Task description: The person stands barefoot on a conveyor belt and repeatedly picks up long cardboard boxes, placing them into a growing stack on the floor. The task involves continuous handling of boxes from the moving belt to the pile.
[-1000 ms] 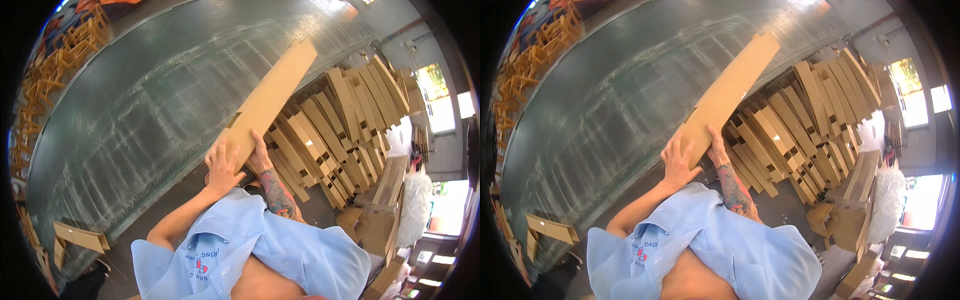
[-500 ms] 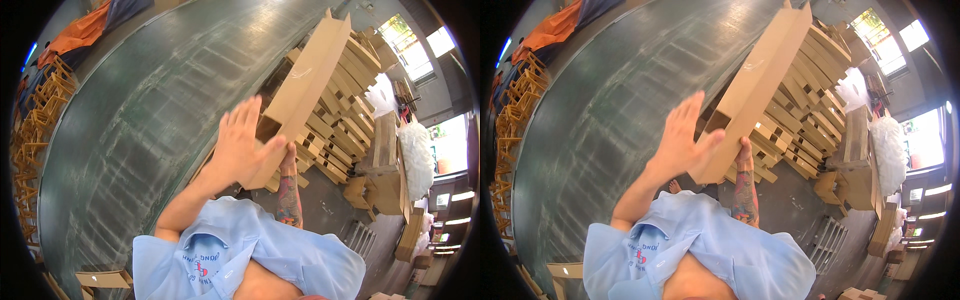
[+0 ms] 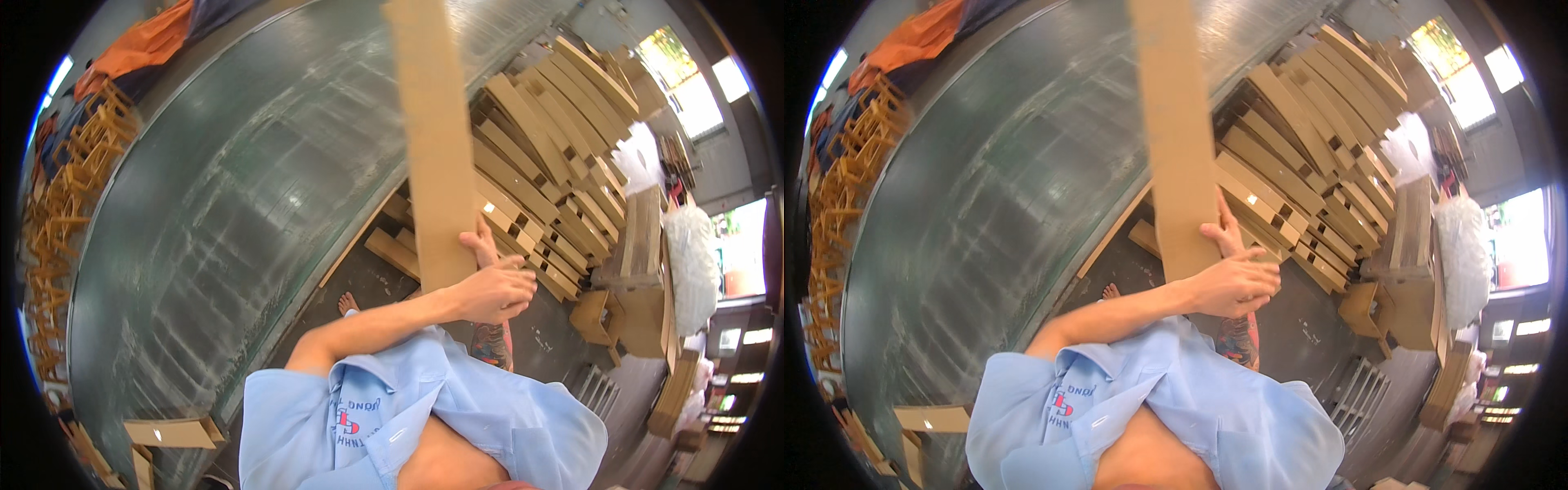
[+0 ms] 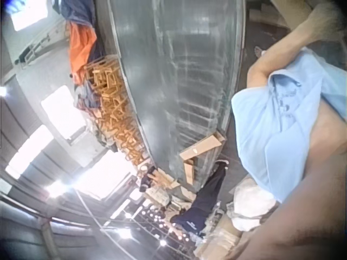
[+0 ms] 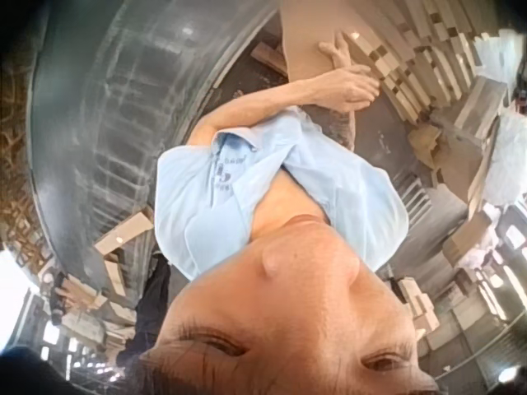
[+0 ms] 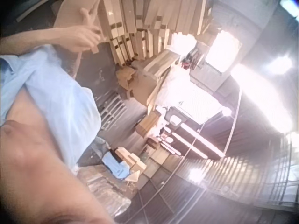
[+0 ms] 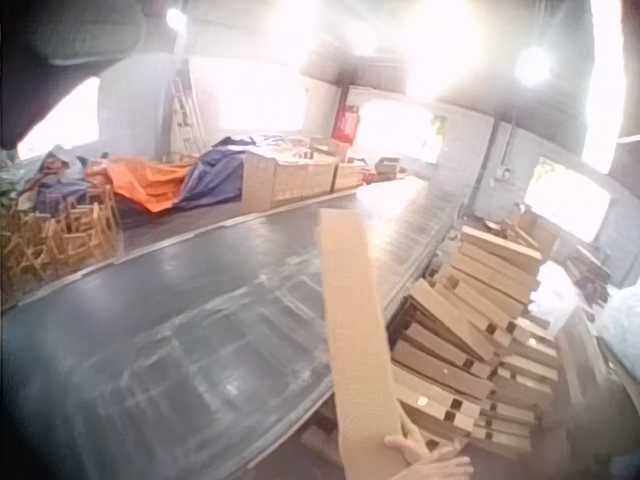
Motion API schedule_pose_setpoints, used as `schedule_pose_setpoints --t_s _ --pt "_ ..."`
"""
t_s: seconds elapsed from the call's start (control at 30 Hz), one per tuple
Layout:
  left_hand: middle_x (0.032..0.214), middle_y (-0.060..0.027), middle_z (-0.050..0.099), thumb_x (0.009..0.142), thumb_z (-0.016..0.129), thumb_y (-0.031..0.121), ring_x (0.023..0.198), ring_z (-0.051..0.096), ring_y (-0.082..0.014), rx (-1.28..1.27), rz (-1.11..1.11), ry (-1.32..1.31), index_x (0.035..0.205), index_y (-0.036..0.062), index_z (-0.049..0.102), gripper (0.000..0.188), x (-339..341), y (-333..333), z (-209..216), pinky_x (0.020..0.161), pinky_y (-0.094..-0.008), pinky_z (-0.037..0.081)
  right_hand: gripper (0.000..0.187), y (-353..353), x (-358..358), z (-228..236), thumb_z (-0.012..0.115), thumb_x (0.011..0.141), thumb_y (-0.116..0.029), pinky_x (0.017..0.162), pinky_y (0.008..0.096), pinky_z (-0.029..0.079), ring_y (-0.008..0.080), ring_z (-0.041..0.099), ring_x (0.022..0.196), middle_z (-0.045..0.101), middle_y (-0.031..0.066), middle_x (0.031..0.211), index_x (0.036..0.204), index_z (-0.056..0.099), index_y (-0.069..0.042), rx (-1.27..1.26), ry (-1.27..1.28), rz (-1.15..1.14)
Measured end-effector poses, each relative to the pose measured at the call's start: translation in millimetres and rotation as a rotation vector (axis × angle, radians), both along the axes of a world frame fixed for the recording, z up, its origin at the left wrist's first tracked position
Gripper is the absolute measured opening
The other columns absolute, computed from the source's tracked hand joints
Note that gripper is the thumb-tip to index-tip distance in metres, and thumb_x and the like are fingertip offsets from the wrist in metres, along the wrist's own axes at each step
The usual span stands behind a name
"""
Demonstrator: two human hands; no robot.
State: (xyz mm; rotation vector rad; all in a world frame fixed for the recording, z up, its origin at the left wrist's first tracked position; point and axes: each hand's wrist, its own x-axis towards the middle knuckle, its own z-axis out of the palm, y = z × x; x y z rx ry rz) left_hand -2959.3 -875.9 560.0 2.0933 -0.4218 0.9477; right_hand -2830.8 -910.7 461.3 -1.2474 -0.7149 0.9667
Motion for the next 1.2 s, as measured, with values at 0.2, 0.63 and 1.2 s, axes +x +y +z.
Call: schedule_pose_setpoints --t_s 0.2,0.63,1.2 --pt "0.13 -0.0183 0.058 0.091 0.061 0.01 0.123 0.054 -0.0322 -0.53 0.925 -0.046 0.126 -0.0023 0.057 0.037 -25.7 92.4 -3.0 0.106 -0.0423 0.041 0.116 -26.1 -7.3 8.8 0.087 0.054 -0.032 0.107 0.0394 0.041 0.0288 0.052 0.129 0.053 0.0151 0.142 0.155 0.033 -0.011 -0.345 -0.586 -0.117" --pt "0.125 -0.0363 0.054 0.094 0.059 0.032 0.116 0.056 -0.0471 -0.868 1.692 1.006 0.14 -0.0109 0.032 0.068 -223.7 22.5 -265.2 0.099 -0.0482 0.045 0.109 -244.3 260.6 -53.7 0.085 0.053 -0.038 0.1 0.0529 0.042 0.0353 0.054 0.125 0.058 0.0153 0.133 0.15 0.042 -0.015 -0.995 -1.226 -0.323" --pt "0.115 -0.0265 0.061 0.103 0.044 0.039 0.071 0.065 -0.0248 -1.193 1.2 0.976 0.151 -0.0068 0.016 0.072 32.9 -5.8 -273.2 0.076 -0.0371 0.052 0.059 -76.0 179.9 -224.3 0.066 0.081 -0.046 0.108 0.0717 0.025 0.0405 0.035 0.139 0.045 0.0179 0.144 0.128 0.062 -0.012 -0.851 -0.588 -0.124"
